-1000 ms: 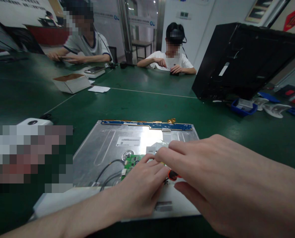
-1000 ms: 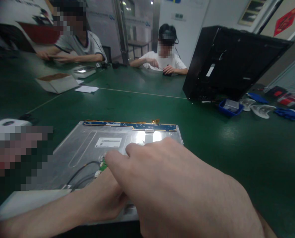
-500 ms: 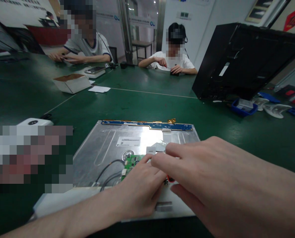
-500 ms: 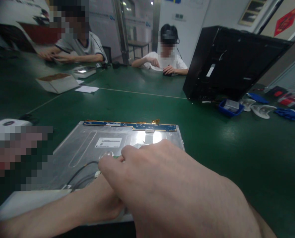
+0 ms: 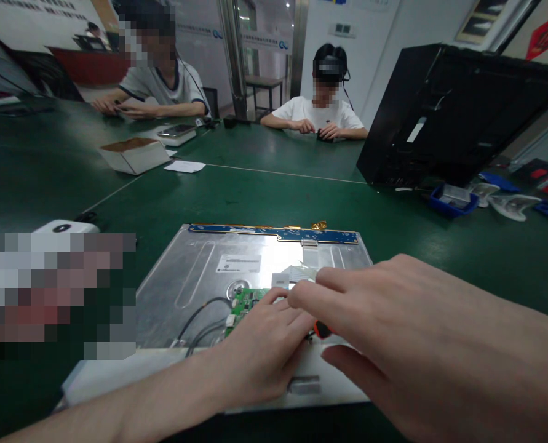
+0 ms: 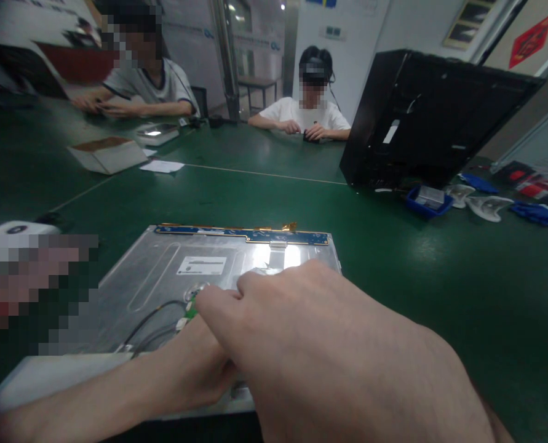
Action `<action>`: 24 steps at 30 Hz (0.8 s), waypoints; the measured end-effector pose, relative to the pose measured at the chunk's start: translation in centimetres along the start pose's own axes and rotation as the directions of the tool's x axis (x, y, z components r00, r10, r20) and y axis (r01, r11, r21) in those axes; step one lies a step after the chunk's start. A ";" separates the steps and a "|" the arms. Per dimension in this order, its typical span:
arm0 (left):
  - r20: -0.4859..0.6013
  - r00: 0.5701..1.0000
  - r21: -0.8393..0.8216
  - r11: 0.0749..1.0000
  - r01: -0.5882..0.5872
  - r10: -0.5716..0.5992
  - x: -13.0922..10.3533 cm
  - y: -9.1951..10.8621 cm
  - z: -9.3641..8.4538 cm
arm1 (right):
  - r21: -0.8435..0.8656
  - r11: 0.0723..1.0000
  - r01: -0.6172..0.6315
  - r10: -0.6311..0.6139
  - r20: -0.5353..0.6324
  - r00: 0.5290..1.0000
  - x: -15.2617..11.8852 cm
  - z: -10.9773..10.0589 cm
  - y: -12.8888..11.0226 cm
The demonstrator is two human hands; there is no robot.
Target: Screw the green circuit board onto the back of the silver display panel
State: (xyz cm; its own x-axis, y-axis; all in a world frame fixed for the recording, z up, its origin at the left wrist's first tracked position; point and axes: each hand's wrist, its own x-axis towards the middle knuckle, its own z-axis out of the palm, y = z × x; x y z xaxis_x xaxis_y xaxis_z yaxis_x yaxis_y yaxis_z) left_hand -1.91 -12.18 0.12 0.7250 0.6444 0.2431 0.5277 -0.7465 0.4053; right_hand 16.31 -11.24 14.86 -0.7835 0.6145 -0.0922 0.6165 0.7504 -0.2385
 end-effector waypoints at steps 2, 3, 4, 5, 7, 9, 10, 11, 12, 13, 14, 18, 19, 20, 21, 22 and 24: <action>-0.001 1.000 0.031 0.999 -0.010 0.010 0.0 -0.3 0.2 | -0.012 1.000 0.019 -0.018 0.029 0.999 0.0 -0.3 -0.3; 0.008 1.000 0.045 0.999 -0.015 0.015 -0.1 -0.4 0.2 | -0.016 0.999 0.029 -0.028 0.036 0.999 0.0 -0.4 -0.4; 0.019 1.000 0.053 0.998 -0.019 0.018 -0.1 -0.5 0.3 | -0.015 0.999 0.040 -0.039 0.039 0.998 0.0 -0.5 -0.5; 0.029 0.999 0.055 0.998 -0.023 0.021 -0.1 -0.5 0.3 | -0.015 0.999 0.046 -0.046 0.043 0.998 0.1 -0.5 -0.5; 0.027 0.999 0.045 0.999 -0.025 0.024 0.0 -0.4 0.1 | -0.004 0.998 0.061 -0.061 0.033 0.998 0.1 -0.4 -0.3; 0.007 1.000 0.021 0.999 -0.028 0.028 0.0 -0.2 -0.1 | -0.001 0.998 0.069 -0.069 0.005 0.998 0.3 -0.2 0.0; -0.004 1.000 0.011 1.000 -0.028 0.028 0.1 -0.1 -0.2 | -0.005 0.998 0.068 -0.069 -0.015 0.998 0.4 -0.1 0.2; -0.009 0.999 0.005 0.999 -0.035 0.035 0.1 0.0 -0.3 | -0.011 0.998 0.068 -0.068 -0.035 0.997 0.5 0.0 0.3; -0.011 0.999 0.005 0.999 -0.037 0.037 0.1 0.1 -0.4 | -0.015 0.997 0.070 -0.070 -0.048 0.996 0.5 0.1 0.4; -0.009 0.999 0.006 0.999 -0.043 0.043 0.2 0.2 -0.5 | -0.017 0.997 0.073 -0.074 -0.054 0.996 0.6 0.1 0.4; -0.006 0.999 0.011 0.999 -0.047 0.047 0.2 0.2 -0.5 | -0.016 0.997 0.073 -0.074 -0.052 0.996 0.6 0.1 0.3; -0.007 0.999 0.050 0.998 -0.039 0.039 0.1 0.0 -0.2 | -0.015 0.999 0.037 -0.037 -0.013 0.999 0.4 -0.2 -0.1; 0.001 0.999 0.056 0.998 -0.041 0.041 0.0 -0.1 -0.1 | -0.019 0.999 0.035 -0.035 -0.006 0.999 0.4 -0.3 -0.2; 0.013 0.999 0.060 0.997 -0.041 0.040 0.0 -0.1 -0.1 | -0.022 0.999 0.043 -0.043 0.001 0.999 0.3 -0.4 -0.3; 0.030 0.999 0.060 0.997 -0.044 0.043 0.0 -0.2 0.0 | -0.022 0.998 0.058 -0.058 0.002 0.998 0.2 -0.4 -0.3; 0.047 0.998 0.061 0.997 -0.040 0.037 0.0 -0.2 0.0 | -0.021 0.997 0.072 -0.072 -0.001 0.997 0.1 -0.4 -0.2; 0.069 0.997 0.056 0.998 -0.029 0.025 0.0 -0.2 0.0 | -0.013 0.996 0.089 -0.089 -0.017 0.996 0.1 -0.3 -0.1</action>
State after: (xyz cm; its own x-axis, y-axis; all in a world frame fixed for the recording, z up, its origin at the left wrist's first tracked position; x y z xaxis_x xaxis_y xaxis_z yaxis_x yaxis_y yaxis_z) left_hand -2.04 -12.04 0.05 0.7668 0.6124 0.1922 0.5304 -0.7732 0.3475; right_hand 16.22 -11.16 15.11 -0.8339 0.5492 -0.0544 0.5454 0.8052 -0.2327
